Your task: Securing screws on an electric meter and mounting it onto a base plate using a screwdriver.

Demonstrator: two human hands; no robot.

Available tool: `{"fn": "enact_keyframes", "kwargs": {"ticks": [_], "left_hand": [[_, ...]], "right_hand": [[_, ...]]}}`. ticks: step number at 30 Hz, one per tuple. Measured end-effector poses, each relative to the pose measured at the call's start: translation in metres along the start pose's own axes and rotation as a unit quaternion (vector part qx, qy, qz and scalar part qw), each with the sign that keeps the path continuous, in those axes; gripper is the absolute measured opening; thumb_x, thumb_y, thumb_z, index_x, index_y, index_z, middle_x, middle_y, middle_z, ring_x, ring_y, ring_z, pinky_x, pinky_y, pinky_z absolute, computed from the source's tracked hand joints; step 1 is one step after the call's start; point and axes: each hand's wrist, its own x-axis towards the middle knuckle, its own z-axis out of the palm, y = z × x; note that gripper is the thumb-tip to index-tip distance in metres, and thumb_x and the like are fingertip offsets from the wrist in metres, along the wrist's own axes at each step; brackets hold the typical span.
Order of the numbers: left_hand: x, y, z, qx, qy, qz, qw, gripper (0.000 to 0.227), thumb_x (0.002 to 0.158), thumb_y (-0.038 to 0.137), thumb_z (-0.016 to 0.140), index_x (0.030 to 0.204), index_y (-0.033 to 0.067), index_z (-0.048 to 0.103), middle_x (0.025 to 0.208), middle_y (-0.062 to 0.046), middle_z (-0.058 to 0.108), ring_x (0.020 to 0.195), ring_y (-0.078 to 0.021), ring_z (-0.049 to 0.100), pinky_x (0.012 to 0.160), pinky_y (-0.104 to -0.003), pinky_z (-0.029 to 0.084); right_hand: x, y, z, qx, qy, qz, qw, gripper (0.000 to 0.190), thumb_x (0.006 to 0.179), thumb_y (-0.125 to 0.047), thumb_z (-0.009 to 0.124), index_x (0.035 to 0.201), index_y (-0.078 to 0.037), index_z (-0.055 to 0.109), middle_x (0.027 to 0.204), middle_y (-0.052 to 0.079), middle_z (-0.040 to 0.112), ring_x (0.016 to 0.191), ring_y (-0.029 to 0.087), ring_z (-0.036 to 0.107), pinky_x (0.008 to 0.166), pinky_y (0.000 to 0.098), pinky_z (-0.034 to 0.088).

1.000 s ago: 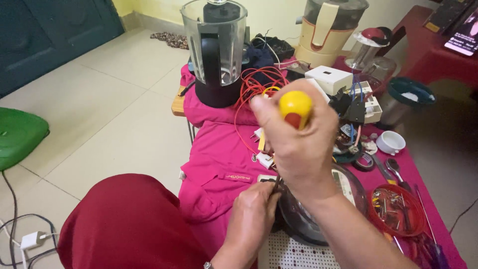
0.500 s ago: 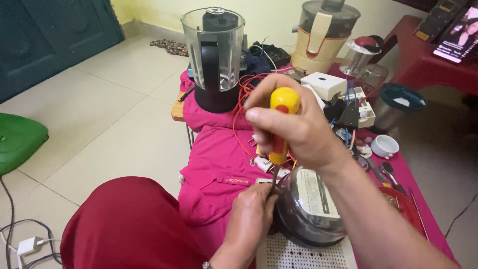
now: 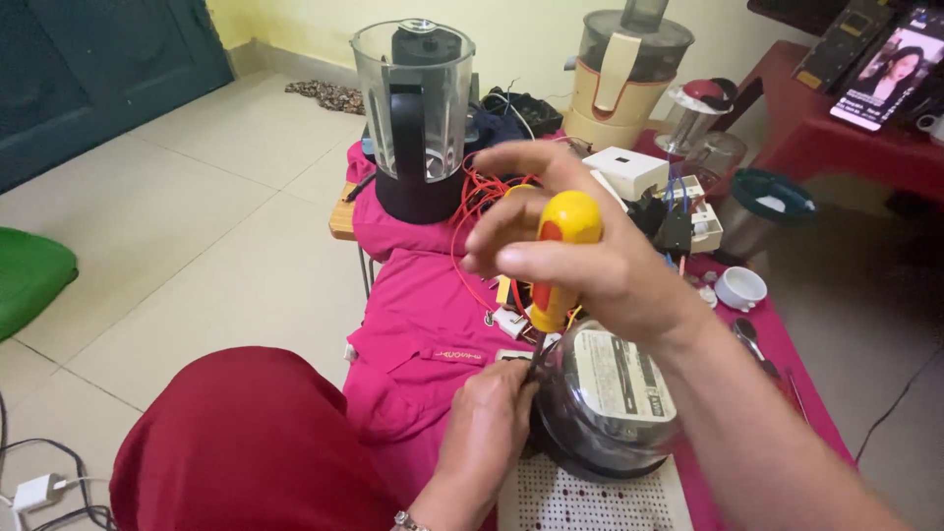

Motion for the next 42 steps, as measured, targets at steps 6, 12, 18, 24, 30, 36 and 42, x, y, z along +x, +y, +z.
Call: {"fn": "enact_keyframes", "kwargs": {"ticks": [6, 12, 18, 24, 30, 36, 42], "left_hand": [[0.002, -0.004, 0.003, 0.016, -0.009, -0.024, 1.0, 0.009, 0.084, 0.011, 0.065, 0.091, 0.0072, 0.069, 0.088, -0.01, 0.075, 0.073, -0.0334, 0.07, 0.069, -0.046, 0.054], [0.0, -0.008, 0.007, -0.001, 0.009, 0.003, 1.0, 0.015, 0.083, 0.01, 0.066, 0.097, 0.0103, 0.072, 0.09, -0.009, 0.076, 0.073, -0.0334, 0.071, 0.066, -0.044, 0.054], [-0.001, -0.002, 0.0, 0.001, 0.0, 0.01, 1.0, 0.014, 0.084, 0.01, 0.065, 0.096, 0.0091, 0.072, 0.088, -0.01, 0.076, 0.072, -0.0342, 0.07, 0.067, -0.044, 0.054], [0.0, -0.002, 0.003, 0.039, -0.012, -0.005, 0.999, 0.011, 0.087, 0.01, 0.064, 0.096, 0.0077, 0.069, 0.091, -0.01, 0.075, 0.076, -0.0332, 0.071, 0.071, -0.046, 0.054], [-0.002, -0.003, 0.002, 0.014, -0.015, -0.02, 1.0, 0.015, 0.085, 0.011, 0.064, 0.098, 0.0121, 0.072, 0.087, -0.009, 0.076, 0.072, -0.0334, 0.071, 0.067, -0.045, 0.053], [-0.006, -0.002, 0.004, -0.003, 0.024, 0.011, 1.0, 0.012, 0.085, 0.009, 0.064, 0.096, 0.0098, 0.068, 0.089, -0.009, 0.076, 0.072, -0.0334, 0.07, 0.066, -0.044, 0.053], [-0.007, 0.002, -0.003, -0.013, 0.015, 0.018, 1.0, 0.014, 0.086, 0.008, 0.062, 0.096, 0.009, 0.071, 0.084, -0.012, 0.074, 0.068, -0.0327, 0.069, 0.064, -0.044, 0.053]], "right_hand": [[0.007, 0.015, 0.004, 0.048, 0.044, -0.021, 0.998, 0.008, 0.087, -0.007, 0.068, 0.087, -0.005, 0.061, 0.056, 0.001, 0.053, 0.045, 0.01, 0.048, 0.043, 0.0238, 0.043], [-0.002, 0.024, 0.039, -0.124, 0.344, -0.116, 0.924, 0.014, 0.093, -0.005, 0.069, 0.09, -0.009, 0.055, 0.061, -0.003, 0.054, 0.044, 0.007, 0.047, 0.039, 0.0218, 0.038], [-0.006, 0.018, 0.029, -0.167, 0.208, -0.086, 0.96, 0.016, 0.089, -0.013, 0.07, 0.101, -0.006, 0.062, 0.081, 0.004, 0.062, 0.062, 0.01, 0.057, 0.052, 0.0242, 0.049], [0.004, -0.006, 0.001, -0.04, 0.033, -0.002, 0.999, 0.073, 0.075, -0.006, 0.062, 0.147, -0.004, 0.047, 0.112, 0.018, 0.07, 0.103, 0.029, 0.07, 0.094, 0.0425, 0.057], [-0.004, 0.013, 0.017, -0.024, 0.126, -0.039, 0.991, 0.01, 0.085, -0.007, 0.07, 0.087, -0.005, 0.06, 0.055, 0.002, 0.055, 0.041, 0.01, 0.049, 0.038, 0.0237, 0.042], [-0.007, 0.019, 0.055, -0.184, 0.358, -0.113, 0.908, 0.015, 0.091, -0.006, 0.071, 0.09, -0.006, 0.056, 0.066, 0.002, 0.058, 0.047, 0.009, 0.051, 0.04, 0.0218, 0.04], [-0.013, 0.017, 0.047, -0.16, 0.221, -0.082, 0.959, 0.025, 0.087, -0.012, 0.074, 0.105, -0.007, 0.057, 0.078, 0.001, 0.06, 0.06, 0.008, 0.055, 0.048, 0.0211, 0.045]]}}
